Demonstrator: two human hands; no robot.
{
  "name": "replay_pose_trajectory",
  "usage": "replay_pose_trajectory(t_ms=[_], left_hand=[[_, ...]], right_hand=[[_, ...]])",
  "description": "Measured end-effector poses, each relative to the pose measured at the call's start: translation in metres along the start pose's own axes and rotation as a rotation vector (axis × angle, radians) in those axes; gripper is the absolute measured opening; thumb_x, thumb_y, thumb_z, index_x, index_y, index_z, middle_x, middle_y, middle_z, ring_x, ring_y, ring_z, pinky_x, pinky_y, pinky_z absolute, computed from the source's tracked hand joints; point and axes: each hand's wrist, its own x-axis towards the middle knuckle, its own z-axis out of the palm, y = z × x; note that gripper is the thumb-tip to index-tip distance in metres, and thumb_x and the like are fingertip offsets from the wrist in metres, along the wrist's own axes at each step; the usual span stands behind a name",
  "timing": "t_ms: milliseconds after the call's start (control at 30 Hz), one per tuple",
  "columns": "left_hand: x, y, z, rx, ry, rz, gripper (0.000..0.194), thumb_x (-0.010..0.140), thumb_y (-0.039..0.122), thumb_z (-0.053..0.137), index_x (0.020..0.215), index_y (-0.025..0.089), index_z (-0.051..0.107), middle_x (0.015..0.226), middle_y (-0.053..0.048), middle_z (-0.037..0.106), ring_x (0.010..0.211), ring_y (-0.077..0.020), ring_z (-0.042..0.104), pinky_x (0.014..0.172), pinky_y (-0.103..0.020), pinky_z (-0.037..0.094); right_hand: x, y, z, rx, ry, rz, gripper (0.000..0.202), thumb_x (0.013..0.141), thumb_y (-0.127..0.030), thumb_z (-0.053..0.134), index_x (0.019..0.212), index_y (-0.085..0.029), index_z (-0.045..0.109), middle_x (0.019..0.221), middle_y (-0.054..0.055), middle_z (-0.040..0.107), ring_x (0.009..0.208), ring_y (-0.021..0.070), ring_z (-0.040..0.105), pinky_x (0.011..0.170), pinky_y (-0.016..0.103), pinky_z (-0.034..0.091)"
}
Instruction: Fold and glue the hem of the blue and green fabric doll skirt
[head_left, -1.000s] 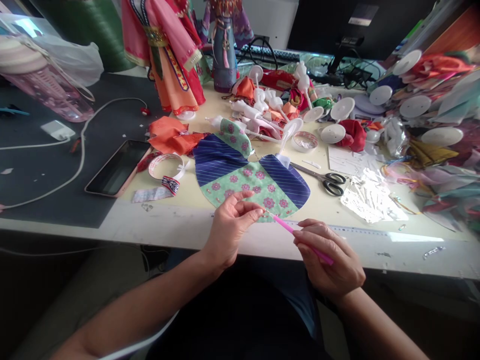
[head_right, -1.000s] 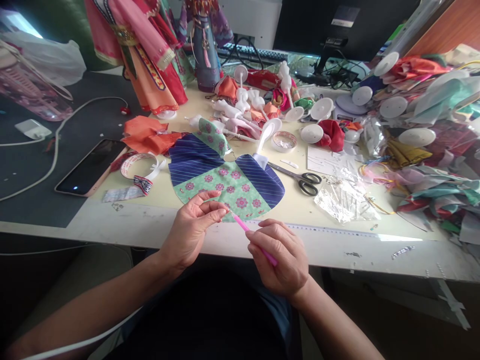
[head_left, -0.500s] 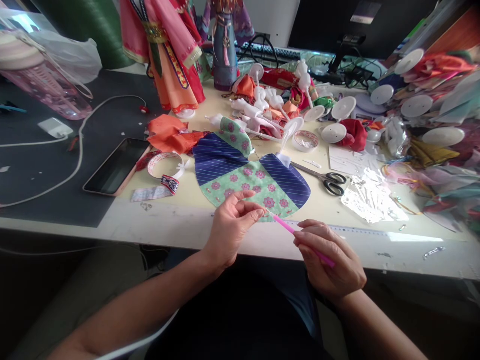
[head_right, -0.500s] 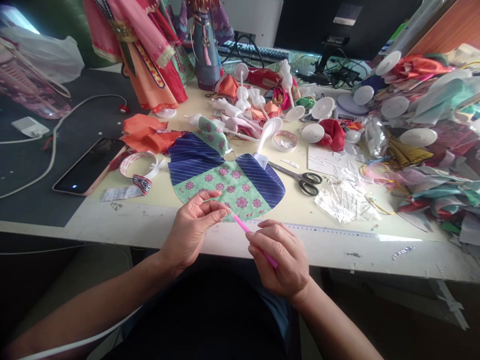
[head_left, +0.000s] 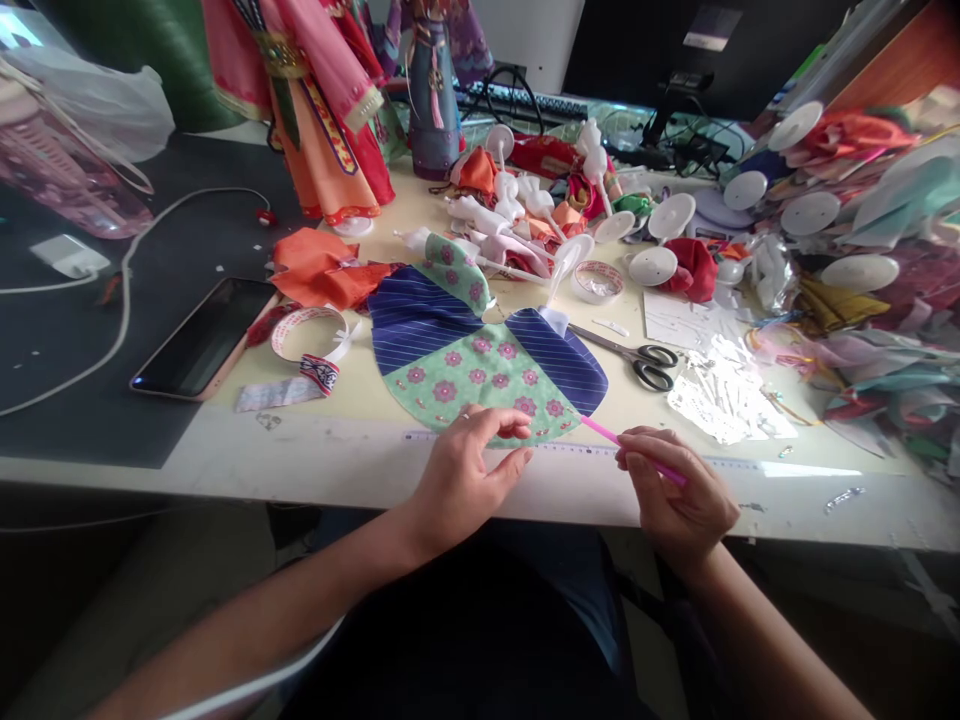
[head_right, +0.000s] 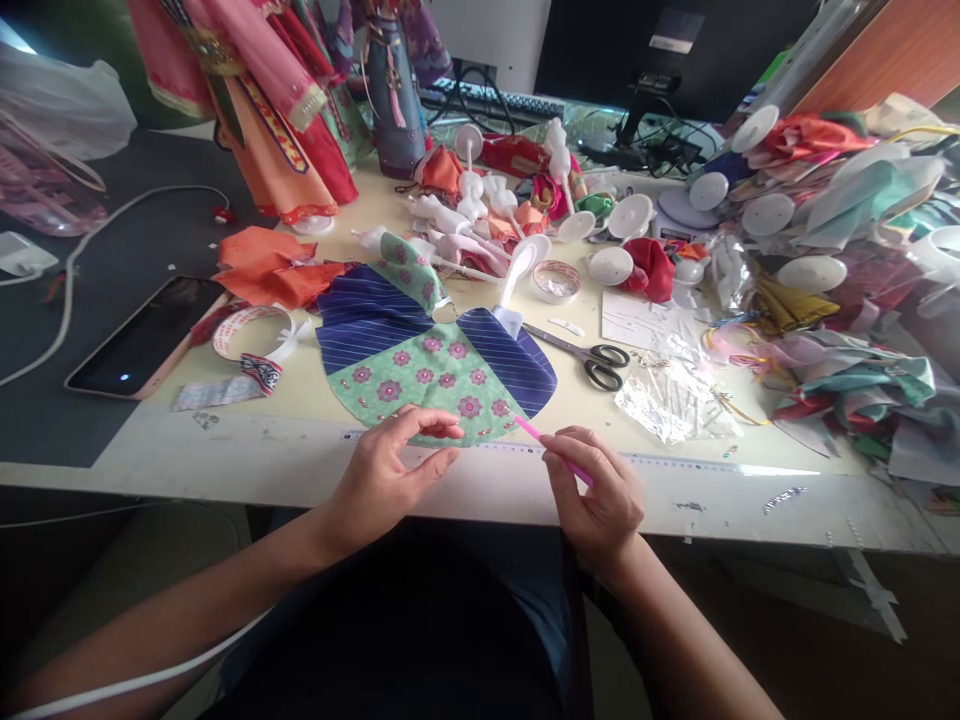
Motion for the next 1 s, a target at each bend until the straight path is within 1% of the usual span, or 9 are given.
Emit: replay_pose_trajectory(t_ms=[67, 133, 267, 400, 500, 567, 700, 800, 1000], left_hand=[[0.001, 0.000, 0.000, 0.146, -0.036, 0.159, 0.013, 0.084, 0.019, 0.061, 0.096, 0.019, 0.063, 0.092, -0.007, 0.070, 0.091, -0.0214, 0.062, 0.085, -0.036, 0.047], [0.003, 0.000, 0.000, 0.268, -0.100, 0.272, 0.013, 0.085, 0.019, 0.058, 0.097, 0.019, 0.063, 0.091, -0.007, 0.071, 0.092, -0.0234, 0.062, 0.089, -0.040, 0.045], [0.006, 0.000, 0.005, 0.458, -0.225, 0.411, 0.015, 0.089, 0.023, 0.053, 0.099, 0.017, 0.063, 0.098, -0.008, 0.071, 0.098, -0.0257, 0.060, 0.094, -0.043, 0.040], [0.008, -0.001, 0.016, 0.608, -0.266, 0.551, 0.020, 0.092, 0.021, 0.045, 0.096, 0.015, 0.064, 0.102, -0.012, 0.070, 0.098, -0.0272, 0.059, 0.092, -0.044, 0.039], [0.007, -0.002, 0.020, 0.670, -0.242, 0.592, 0.023, 0.092, 0.019, 0.043, 0.095, 0.011, 0.064, 0.100, -0.014, 0.070, 0.093, -0.0289, 0.059, 0.085, -0.045, 0.041], [0.006, -0.003, 0.021, 0.661, -0.237, 0.605, 0.022, 0.092, 0.018, 0.044, 0.097, 0.010, 0.064, 0.101, -0.015, 0.069, 0.093, -0.0293, 0.059, 0.086, -0.046, 0.040], [0.000, -0.003, 0.022, 0.597, -0.275, 0.605, 0.021, 0.091, 0.016, 0.045, 0.100, 0.012, 0.064, 0.106, -0.016, 0.069, 0.096, -0.0296, 0.060, 0.087, -0.046, 0.041], [-0.001, -0.001, 0.025, 0.608, -0.287, 0.599, 0.020, 0.091, 0.016, 0.045, 0.097, 0.011, 0.064, 0.105, -0.017, 0.069, 0.095, -0.0308, 0.061, 0.084, -0.046, 0.042], [0.006, -0.001, 0.036, 0.706, -0.215, 0.619, 0.019, 0.092, 0.019, 0.046, 0.093, 0.010, 0.063, 0.107, -0.017, 0.068, 0.097, -0.0295, 0.061, 0.082, -0.043, 0.045]], right_hand=[[-0.002, 0.004, -0.001, -0.010, -0.018, 0.015, 0.022, 0.082, -0.009, 0.059, 0.101, -0.018, 0.067, 0.081, 0.006, 0.067, 0.072, 0.0201, 0.066, 0.062, 0.036, 0.057], [-0.003, 0.007, -0.002, -0.016, -0.026, 0.027, 0.021, 0.082, -0.010, 0.059, 0.099, -0.018, 0.067, 0.080, 0.006, 0.067, 0.072, 0.0204, 0.066, 0.063, 0.036, 0.057], [-0.001, 0.009, -0.005, -0.024, -0.040, 0.035, 0.018, 0.081, -0.008, 0.058, 0.095, -0.017, 0.065, 0.078, 0.006, 0.066, 0.072, 0.0205, 0.066, 0.061, 0.035, 0.056], [0.001, 0.010, -0.007, -0.010, -0.054, -0.010, 0.022, 0.079, -0.002, 0.057, 0.095, -0.017, 0.063, 0.072, 0.004, 0.063, 0.073, 0.0197, 0.064, 0.064, 0.036, 0.054], [0.003, 0.009, -0.005, 0.008, -0.062, -0.015, 0.025, 0.078, 0.000, 0.057, 0.096, -0.017, 0.062, 0.071, 0.003, 0.062, 0.074, 0.0196, 0.063, 0.065, 0.037, 0.053], [0.005, 0.008, -0.004, 0.014, -0.064, -0.010, 0.025, 0.079, -0.001, 0.056, 0.097, -0.016, 0.063, 0.071, 0.004, 0.062, 0.073, 0.0195, 0.062, 0.064, 0.036, 0.053], [0.007, 0.007, -0.002, 0.038, -0.075, -0.011, 0.026, 0.079, -0.002, 0.056, 0.099, -0.017, 0.063, 0.073, 0.004, 0.062, 0.072, 0.0196, 0.062, 0.063, 0.037, 0.054], [0.005, 0.010, -0.004, 0.040, -0.064, -0.016, 0.028, 0.076, 0.000, 0.057, 0.098, -0.017, 0.063, 0.071, 0.003, 0.061, 0.070, 0.0198, 0.062, 0.065, 0.040, 0.055], [0.000, 0.014, -0.007, 0.019, -0.071, -0.012, 0.027, 0.075, 0.000, 0.057, 0.095, -0.017, 0.062, 0.069, 0.001, 0.060, 0.069, 0.0202, 0.063, 0.068, 0.042, 0.055]])
